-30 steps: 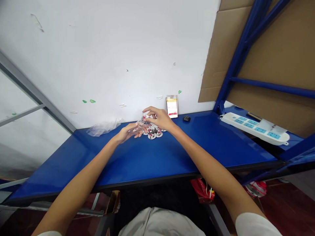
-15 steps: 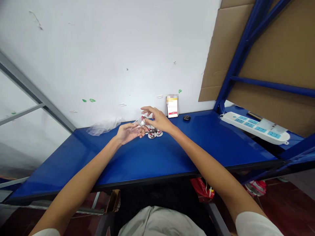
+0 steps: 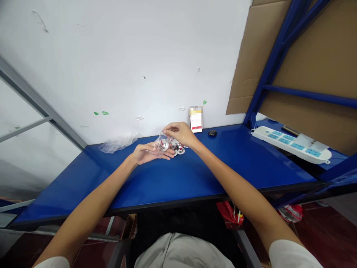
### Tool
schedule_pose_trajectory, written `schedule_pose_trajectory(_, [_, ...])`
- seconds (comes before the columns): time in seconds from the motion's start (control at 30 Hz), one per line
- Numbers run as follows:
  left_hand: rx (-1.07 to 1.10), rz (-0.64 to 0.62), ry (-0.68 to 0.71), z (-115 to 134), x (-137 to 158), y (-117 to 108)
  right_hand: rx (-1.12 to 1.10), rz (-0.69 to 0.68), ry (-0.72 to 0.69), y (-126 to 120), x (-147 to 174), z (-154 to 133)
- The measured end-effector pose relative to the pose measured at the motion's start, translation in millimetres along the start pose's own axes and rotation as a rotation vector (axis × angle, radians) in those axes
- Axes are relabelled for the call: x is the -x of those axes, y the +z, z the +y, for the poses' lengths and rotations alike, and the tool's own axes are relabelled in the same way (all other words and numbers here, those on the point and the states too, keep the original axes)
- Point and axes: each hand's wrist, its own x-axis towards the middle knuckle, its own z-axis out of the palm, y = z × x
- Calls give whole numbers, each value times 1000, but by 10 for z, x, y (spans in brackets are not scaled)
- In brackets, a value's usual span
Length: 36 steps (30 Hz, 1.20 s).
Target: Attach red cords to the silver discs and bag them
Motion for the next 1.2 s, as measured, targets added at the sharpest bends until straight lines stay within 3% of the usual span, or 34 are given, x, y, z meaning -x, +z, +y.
schedule_pose_trajectory(0.13, [18, -11, -14, -9, -17, 42, 2, -60, -16, 15, 24, -63])
schedule_pose_trajectory(0.37, [98, 63, 27, -14, -25, 18, -100, -182, 104, -61, 6, -47])
schedule_pose_trajectory(0.47, [100, 38, 41, -5, -24, 24, -32, -119, 128, -87, -2, -33])
schedule_pose_trajectory(0.57, [60, 45, 60, -11, -38, 37, 30, -10, 48, -77, 7, -68])
schedule_pose_trajectory(0.73, [-215, 274, 117, -84, -88, 12, 209, 104, -92, 8, 47, -110])
schedule_pose_trajectory(0.9, [-367, 307, 168, -147, -128, 29, 190, 62, -120, 91, 73, -104])
schedule_pose_trajectory(1.1, [-317, 283, 118, -164, -146, 59, 165, 72, -114, 105, 59, -70])
schedule_pose_trajectory(1.2, [-503, 311, 122, -119, -121, 18, 150, 82, -110, 80, 43, -16])
